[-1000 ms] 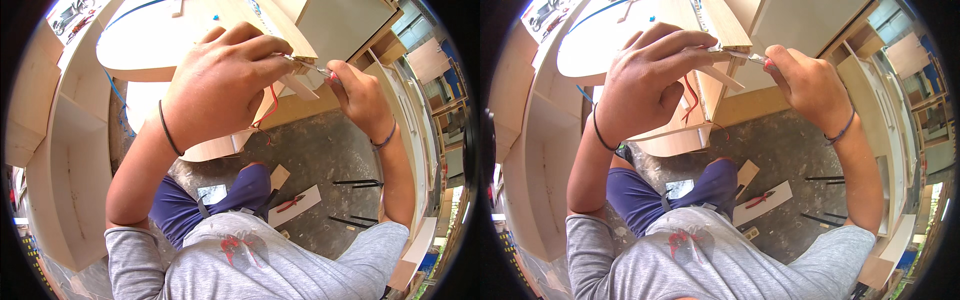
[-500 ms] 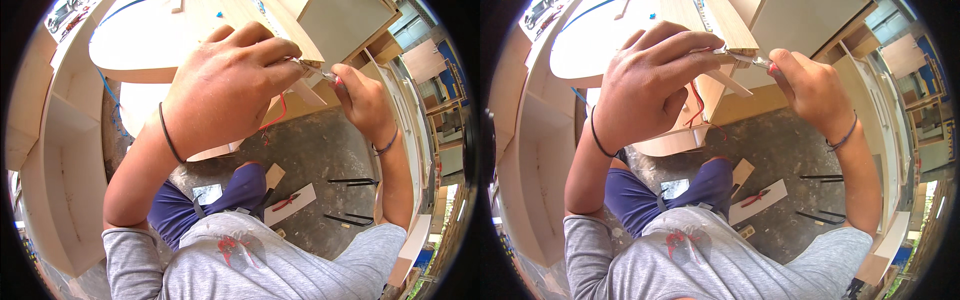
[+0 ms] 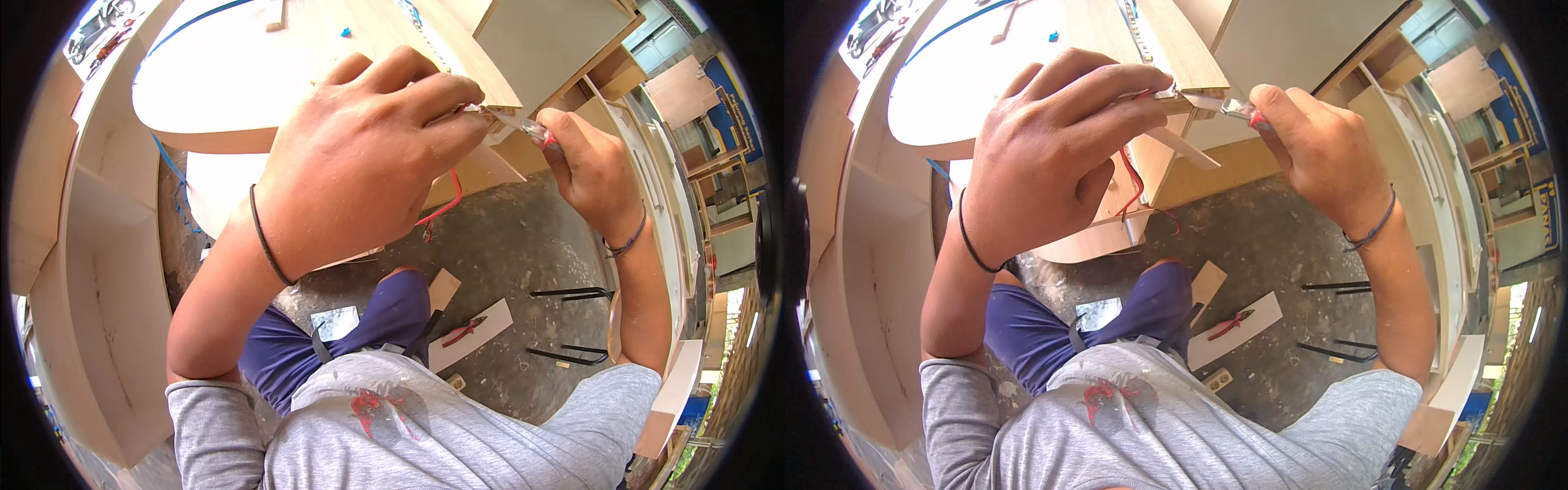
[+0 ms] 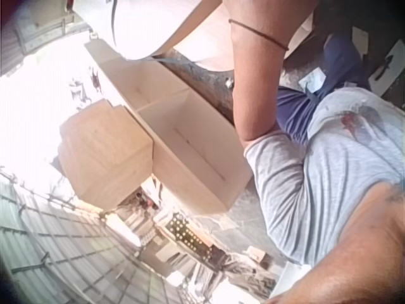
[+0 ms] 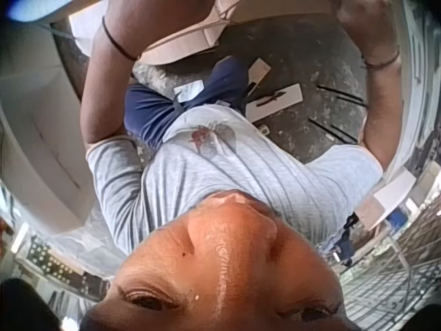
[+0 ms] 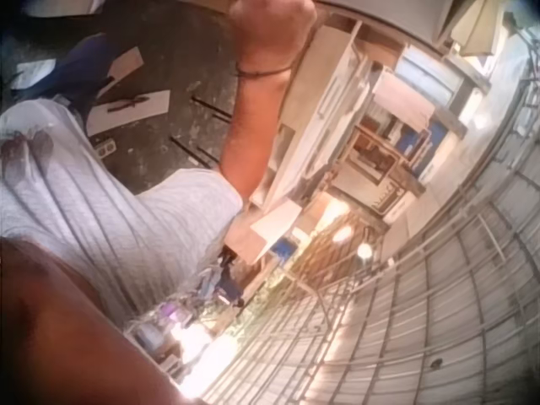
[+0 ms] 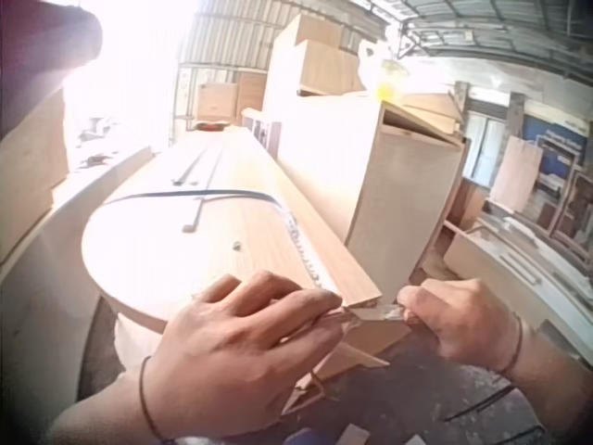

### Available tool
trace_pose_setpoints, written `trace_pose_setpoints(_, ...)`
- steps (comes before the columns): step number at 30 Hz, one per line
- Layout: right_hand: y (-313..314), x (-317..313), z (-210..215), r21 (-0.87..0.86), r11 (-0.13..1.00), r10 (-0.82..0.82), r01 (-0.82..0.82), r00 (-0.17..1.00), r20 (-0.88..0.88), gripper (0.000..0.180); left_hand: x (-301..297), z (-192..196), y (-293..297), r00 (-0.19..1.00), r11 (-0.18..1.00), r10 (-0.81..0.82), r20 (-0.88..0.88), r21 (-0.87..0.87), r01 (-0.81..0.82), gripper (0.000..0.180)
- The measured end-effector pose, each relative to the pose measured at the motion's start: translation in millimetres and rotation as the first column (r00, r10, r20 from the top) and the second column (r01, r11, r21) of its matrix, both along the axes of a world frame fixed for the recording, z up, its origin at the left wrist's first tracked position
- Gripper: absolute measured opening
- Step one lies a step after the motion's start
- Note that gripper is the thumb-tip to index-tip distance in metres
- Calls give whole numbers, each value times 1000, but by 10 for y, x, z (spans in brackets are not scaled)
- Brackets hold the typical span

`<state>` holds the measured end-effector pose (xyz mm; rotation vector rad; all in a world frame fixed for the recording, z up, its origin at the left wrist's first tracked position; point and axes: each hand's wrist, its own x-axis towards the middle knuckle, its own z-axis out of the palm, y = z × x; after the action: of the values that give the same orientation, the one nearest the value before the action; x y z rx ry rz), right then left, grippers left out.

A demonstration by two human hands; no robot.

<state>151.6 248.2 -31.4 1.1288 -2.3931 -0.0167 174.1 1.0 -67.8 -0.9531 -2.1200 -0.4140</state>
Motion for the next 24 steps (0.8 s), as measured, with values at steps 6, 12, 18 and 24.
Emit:
trace_pose_setpoints(6, -1, 22, 15, 10, 1000, -15, 15, 1000, 20, 17, -4, 0, 3, 1000, 1000, -10, -11, 2, 10, 33)
trace_pose_setpoints(12, 0, 7, 10, 5, 1000, -19, 19, 999, 42, 18, 3, -10, 0, 1000, 1000, 5, -7, -9, -5, 33)
trace_pose_setpoints(18, -55, 33, 19, -43, 996, -75, 82, 986, 149, 13, 29, 3, 10, 1000, 999, 21, -7, -27, -22, 35)
trace_pose_setpoints(24, -101, -4, 283, 7, 994, -99, 112, 841, 532, 13, 3, 48, 7, 1000, 1000, 9, 7, -21, -9, 39)
